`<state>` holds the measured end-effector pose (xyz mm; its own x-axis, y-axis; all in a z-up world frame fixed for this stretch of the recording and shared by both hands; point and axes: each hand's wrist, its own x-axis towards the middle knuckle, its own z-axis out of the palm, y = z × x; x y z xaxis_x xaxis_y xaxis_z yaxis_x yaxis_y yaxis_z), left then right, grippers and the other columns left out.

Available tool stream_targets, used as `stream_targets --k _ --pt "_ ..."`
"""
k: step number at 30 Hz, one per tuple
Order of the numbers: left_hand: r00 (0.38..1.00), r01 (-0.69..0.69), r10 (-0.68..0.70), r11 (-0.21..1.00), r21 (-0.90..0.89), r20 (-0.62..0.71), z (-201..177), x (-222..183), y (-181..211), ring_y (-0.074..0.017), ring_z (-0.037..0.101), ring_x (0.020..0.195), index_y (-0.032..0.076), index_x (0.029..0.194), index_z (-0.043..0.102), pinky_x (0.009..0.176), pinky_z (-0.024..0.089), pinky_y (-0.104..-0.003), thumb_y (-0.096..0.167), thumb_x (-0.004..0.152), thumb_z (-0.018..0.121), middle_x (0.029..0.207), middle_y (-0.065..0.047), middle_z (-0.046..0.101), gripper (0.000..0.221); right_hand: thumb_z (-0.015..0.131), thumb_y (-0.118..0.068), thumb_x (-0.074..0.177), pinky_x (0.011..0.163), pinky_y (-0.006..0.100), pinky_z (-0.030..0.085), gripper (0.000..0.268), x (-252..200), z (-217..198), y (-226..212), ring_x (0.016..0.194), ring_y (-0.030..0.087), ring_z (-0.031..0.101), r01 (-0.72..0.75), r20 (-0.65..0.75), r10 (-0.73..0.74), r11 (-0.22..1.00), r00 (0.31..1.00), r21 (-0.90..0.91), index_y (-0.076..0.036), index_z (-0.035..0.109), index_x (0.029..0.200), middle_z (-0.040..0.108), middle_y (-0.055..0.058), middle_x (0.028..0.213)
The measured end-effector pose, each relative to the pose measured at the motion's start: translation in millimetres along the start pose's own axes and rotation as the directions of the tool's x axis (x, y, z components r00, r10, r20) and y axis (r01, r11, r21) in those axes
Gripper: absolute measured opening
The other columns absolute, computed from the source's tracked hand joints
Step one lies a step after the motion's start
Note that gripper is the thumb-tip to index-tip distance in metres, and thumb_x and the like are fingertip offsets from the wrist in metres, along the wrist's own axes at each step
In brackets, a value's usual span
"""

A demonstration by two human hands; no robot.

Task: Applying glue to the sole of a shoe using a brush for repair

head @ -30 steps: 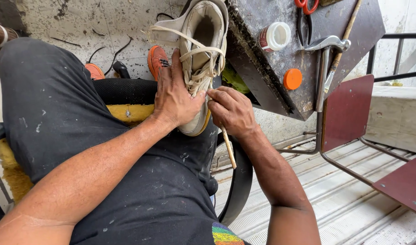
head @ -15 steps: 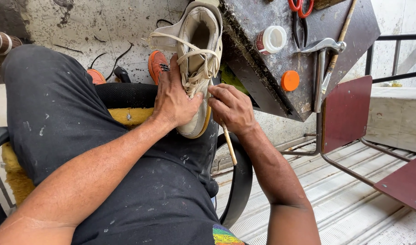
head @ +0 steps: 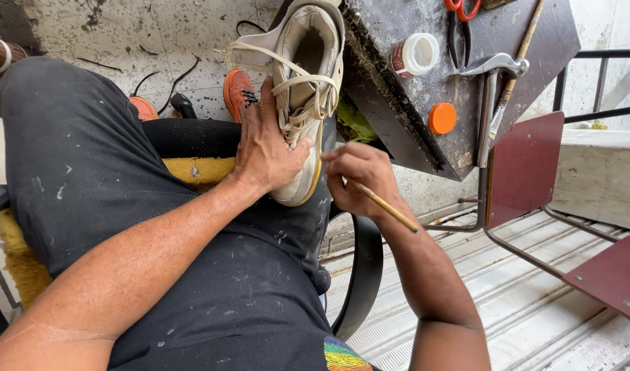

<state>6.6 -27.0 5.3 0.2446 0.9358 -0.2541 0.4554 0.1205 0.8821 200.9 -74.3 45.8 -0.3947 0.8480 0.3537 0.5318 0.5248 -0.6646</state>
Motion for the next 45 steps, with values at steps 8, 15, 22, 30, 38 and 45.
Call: stream_targets --k 8,15,22,30,38,45 --pt "0.998 -0.063 0.062 0.996 -0.061 -0.014 -3 5 -12 -0.0539 0.058 0.118 0.005 0.16 0.01 0.093 0.049 -0.064 0.026 0.085 0.081 0.118 -0.034 0.051 0.106 0.068 0.009 0.068 0.056 0.04 0.055 0.016 -6 5 0 0.062 0.033 0.07 -0.195 0.063 0.186 0.958 0.981 0.211 -0.007 0.067 0.067 0.07 0.014 0.069" --pt "0.986 -0.167 0.161 0.952 -0.258 -0.044 -16 5 -10 -0.0528 0.058 0.124 0.005 0.157 0.022 0.104 0.046 -0.065 0.018 0.084 0.08 0.124 -0.034 0.054 0.094 0.072 0.01 0.076 0.059 0.037 0.055 0.018 1 6 8 0.066 0.032 0.072 -0.216 -0.16 0.265 0.937 0.951 0.273 -0.006 0.067 0.069 0.075 0.015 0.077" --pt "0.973 -0.227 0.23 0.918 -0.325 -0.03 -8 11 -38 -0.0491 0.044 0.141 0.003 0.157 0.022 0.12 0.032 -0.062 0.026 0.086 0.083 0.144 -0.032 0.045 0.096 0.075 0.011 0.073 0.059 0.034 0.055 0.017 -7 20 22 0.068 0.03 0.074 -0.227 -0.217 0.329 0.892 0.919 0.392 -0.004 0.069 0.069 0.075 0.017 0.076" --pt "0.97 -0.234 0.241 0.907 -0.351 -0.023 -2 16 -58 -0.0441 0.038 0.147 0.002 0.156 0.023 0.125 0.027 -0.058 0.023 0.085 0.086 0.153 -0.029 0.042 0.097 0.074 0.012 0.069 0.054 0.035 0.053 0.017 -10 18 5 0.061 0.026 0.068 -0.228 -0.129 0.337 0.826 0.933 0.515 -0.003 0.067 0.067 0.071 0.017 0.07" --pt "0.989 -0.147 0.145 0.946 -0.288 -0.031 -18 -5 3 -0.0575 0.041 0.141 -0.003 0.159 0.01 0.12 0.029 -0.065 0.029 0.065 0.093 0.152 -0.04 0.037 0.13 0.069 0.015 0.078 0.057 0.035 0.059 0.016 6 -71 33 0.065 0.024 0.065 -0.091 -0.422 0.397 0.807 0.815 0.583 0.005 0.057 0.075 0.065 0.027 0.089" --pt "0.998 -0.019 0.006 0.972 -0.236 -0.057 -9 -7 3 -0.0436 0.042 0.143 0.006 0.16 0.015 0.119 0.032 -0.052 0.025 0.066 0.084 0.155 -0.026 0.037 0.118 0.066 0.014 0.085 0.059 0.031 0.064 0.01 45 -113 66 0.068 0.024 0.073 -0.283 -0.571 0.35 0.937 0.743 0.207 0.005 0.068 0.09 0.066 0.016 0.081"
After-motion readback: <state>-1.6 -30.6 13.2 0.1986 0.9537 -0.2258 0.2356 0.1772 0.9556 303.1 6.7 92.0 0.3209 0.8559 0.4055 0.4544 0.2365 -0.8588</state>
